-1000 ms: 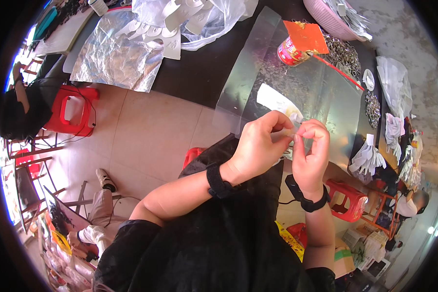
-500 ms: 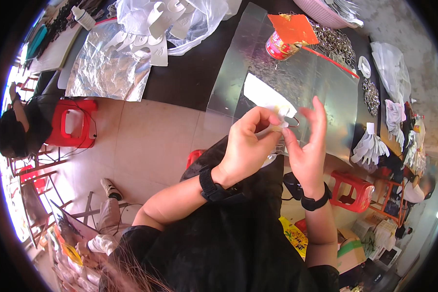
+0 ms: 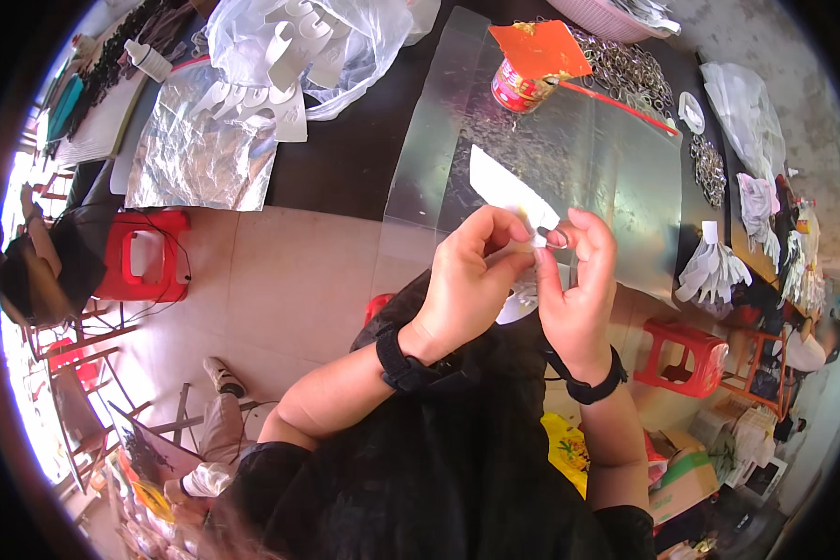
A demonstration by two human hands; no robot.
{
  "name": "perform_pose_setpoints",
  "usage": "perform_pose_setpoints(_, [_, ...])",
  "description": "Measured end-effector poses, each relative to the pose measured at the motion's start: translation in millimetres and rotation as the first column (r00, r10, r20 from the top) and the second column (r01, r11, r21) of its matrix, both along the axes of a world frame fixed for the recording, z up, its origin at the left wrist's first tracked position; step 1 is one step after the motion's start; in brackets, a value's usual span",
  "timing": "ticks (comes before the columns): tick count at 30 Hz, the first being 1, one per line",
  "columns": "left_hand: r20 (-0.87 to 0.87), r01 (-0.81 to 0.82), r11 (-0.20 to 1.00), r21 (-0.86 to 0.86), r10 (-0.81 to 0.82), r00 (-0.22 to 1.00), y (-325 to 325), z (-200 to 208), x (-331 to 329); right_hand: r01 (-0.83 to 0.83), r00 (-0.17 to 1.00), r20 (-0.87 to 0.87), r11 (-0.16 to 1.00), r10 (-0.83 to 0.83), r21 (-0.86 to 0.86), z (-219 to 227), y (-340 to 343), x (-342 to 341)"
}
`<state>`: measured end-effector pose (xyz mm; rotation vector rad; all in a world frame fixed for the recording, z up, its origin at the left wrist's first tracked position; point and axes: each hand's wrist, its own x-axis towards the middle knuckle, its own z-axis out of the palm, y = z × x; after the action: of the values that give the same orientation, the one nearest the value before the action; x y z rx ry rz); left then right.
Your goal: Assembling metal rings and pieces onto white leather shoe uppers.
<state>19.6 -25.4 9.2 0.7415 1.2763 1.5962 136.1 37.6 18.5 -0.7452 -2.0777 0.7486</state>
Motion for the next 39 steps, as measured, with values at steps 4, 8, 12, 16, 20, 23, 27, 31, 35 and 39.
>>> perform_pose_setpoints(4, [-0.015, -0.035, 0.999, -0.001, 0.035, 0.999, 0, -2, 4, -0.018, 0.998, -0.06, 0.988, 0.009, -0.153, 3, 2, 2])
perform_pose_setpoints(8, [-0.155, -0.002, 1.0, -0.026, -0.002, 0.988, 1, 0, 6, -0.084, 0.986, -0.168, 0.875, 0.003, -0.478, 3, 7, 7])
perform_pose_setpoints(12, [-0.041, 0.012, 0.999, -0.052, -0.014, 0.999, 3, 1, 7, -0.104, 0.992, -0.116, 0.805, 0.044, -0.584, 11, 17, 16])
perform_pose_setpoints(16, [0.147, 0.037, 0.993, -0.113, -0.02, 0.989, 7, 6, 9, -0.142, 0.99, -0.114, 0.654, 0.085, -0.743, 21, 25, 25])
perform_pose_setpoints(20, [0.248, 0.022, 0.994, -0.104, 0.005, 0.969, 12, 8, 13, -0.21, 0.976, -0.201, 0.582, 0.082, -0.786, 18, 27, 29])
perform_pose_setpoints(23, [0.229, 0.042, 0.992, -0.121, -0.013, 0.973, 13, 9, 14, -0.193, 0.977, -0.209, 0.604, 0.046, -0.773, 14, 25, 28])
perform_pose_setpoints(27, [0.068, 0.028, 0.992, -0.125, -0.02, 0.997, 13, 7, 17, -0.104, 0.991, -0.131, 0.686, 0.014, -0.72, 9, 24, 25])
perform_pose_setpoints(31, [0.122, 0.058, 0.993, -0.101, -0.045, 0.991, 15, 5, 14, -0.178, 0.975, -0.222, 0.58, -0.005, -0.795, 10, 33, 27])
perform_pose_setpoints(35, [0.301, 0.042, 0.995, -0.086, -0.014, 0.954, 14, 6, 12, -0.181, 0.979, -0.203, 0.479, 0.006, -0.859, 19, 39, 24])
perform_pose_setpoints(39, [0.163, 0.029, 0.998, -0.052, -0.02, 0.986, 13, 8, 12, -0.21, 0.976, -0.216, 0.444, 0.039, -0.871, 21, 42, 21])
